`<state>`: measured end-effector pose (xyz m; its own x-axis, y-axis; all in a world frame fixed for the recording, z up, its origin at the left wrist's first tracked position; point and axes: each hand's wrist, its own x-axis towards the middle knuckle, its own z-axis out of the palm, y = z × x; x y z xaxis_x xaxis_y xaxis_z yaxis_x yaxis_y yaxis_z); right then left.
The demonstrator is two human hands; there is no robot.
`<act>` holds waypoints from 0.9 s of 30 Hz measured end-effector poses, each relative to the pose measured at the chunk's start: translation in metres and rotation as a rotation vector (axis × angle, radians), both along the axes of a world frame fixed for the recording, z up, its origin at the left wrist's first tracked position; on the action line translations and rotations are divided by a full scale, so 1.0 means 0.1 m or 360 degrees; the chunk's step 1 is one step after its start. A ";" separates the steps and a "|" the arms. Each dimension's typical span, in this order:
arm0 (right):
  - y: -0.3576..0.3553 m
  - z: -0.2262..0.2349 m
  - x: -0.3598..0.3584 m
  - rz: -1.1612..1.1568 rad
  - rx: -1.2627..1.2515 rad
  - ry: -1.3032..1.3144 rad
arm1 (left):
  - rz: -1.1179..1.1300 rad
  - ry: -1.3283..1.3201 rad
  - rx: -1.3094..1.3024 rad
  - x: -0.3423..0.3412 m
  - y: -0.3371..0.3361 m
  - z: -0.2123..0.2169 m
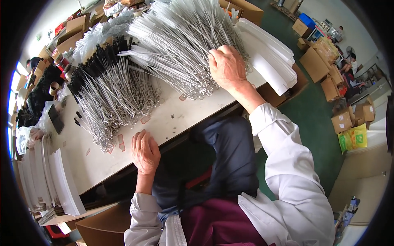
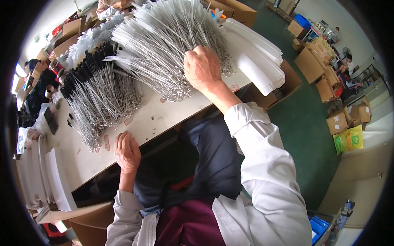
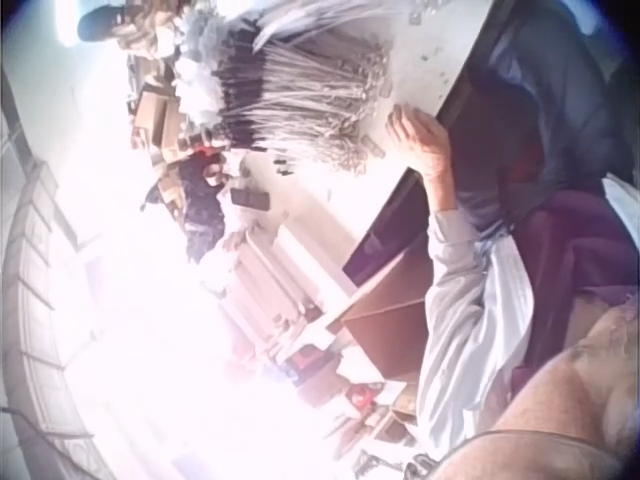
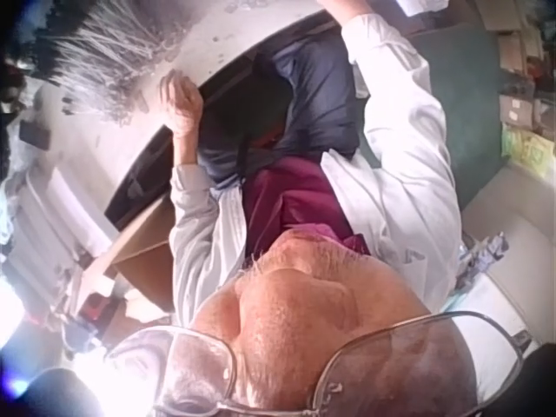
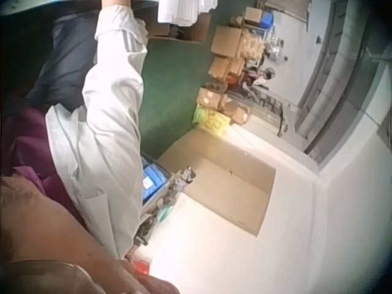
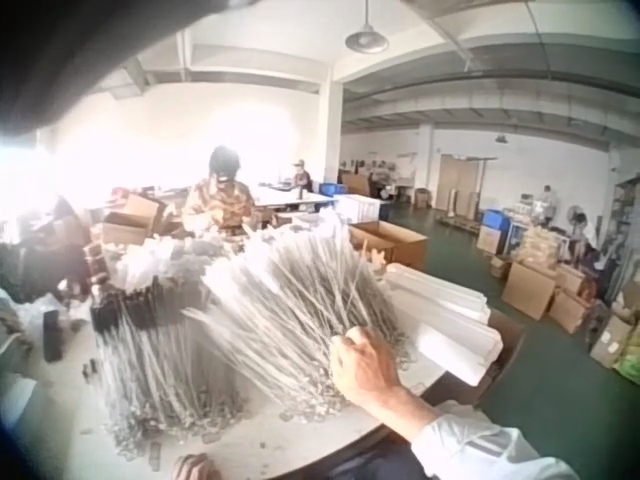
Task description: Inserting bundles of thin wire-like objects into white plastic sleeves at a manufacturing workshop table.
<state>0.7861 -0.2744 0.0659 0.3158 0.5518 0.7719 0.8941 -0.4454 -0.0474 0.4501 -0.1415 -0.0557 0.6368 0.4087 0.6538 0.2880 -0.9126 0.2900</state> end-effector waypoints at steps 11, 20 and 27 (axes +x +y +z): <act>-0.91 -0.01 0.38 -0.0169 0.0180 0.0043 | 0.0011 0.0004 0.0082 -0.01 0.02 0.00; -2.01 -0.52 0.82 -0.0960 -0.0724 0.0189 | 0.0069 0.0025 0.0195 0.02 0.01 -0.04; -2.10 -0.73 1.01 -0.0914 -0.0691 0.0051 | 0.0084 0.0063 0.0213 0.02 0.01 -0.05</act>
<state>0.8873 -0.4842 -0.0074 0.6669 0.5468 0.5062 0.5141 -0.8294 0.2186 0.4521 -0.1403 -0.0604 0.6430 0.3528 0.6797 0.3452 -0.9258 0.1540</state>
